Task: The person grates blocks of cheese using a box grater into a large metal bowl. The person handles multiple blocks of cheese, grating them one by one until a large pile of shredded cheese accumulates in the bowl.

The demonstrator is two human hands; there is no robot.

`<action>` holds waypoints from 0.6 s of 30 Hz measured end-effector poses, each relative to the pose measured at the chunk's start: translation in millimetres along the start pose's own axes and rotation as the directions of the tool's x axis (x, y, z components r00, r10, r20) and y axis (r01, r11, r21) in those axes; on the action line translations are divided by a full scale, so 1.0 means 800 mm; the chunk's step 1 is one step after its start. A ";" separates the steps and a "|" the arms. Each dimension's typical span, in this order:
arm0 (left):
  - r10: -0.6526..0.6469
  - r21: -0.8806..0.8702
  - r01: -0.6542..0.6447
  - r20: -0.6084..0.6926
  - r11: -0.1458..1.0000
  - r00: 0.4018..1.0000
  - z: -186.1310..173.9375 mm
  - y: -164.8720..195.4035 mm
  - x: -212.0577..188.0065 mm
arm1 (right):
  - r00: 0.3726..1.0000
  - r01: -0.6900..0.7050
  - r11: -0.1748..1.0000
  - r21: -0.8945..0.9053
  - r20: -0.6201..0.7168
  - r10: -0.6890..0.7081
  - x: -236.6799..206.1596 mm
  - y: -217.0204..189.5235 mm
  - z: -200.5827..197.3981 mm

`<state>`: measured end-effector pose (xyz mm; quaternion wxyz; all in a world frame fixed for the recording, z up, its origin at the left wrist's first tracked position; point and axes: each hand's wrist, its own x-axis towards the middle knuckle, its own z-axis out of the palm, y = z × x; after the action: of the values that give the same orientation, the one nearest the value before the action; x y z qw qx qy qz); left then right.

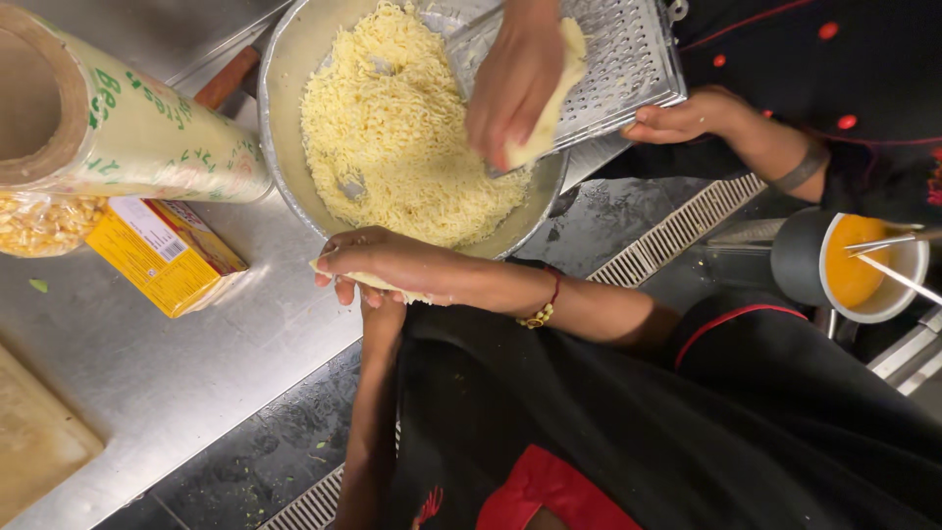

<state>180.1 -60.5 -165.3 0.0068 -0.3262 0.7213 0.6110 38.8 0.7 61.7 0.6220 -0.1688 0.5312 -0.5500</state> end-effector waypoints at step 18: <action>-0.082 -0.488 -0.033 -0.213 0.872 0.974 0.023 0.113 -0.014 | 0.916 0.194 0.892 -0.408 -0.250 -0.313 -0.023 0.050 -0.106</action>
<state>138.5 -35.6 -85.9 -0.1503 -0.3938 0.5355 0.7318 -9.4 61.6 6.8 0.4091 -0.2648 0.6899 -0.5353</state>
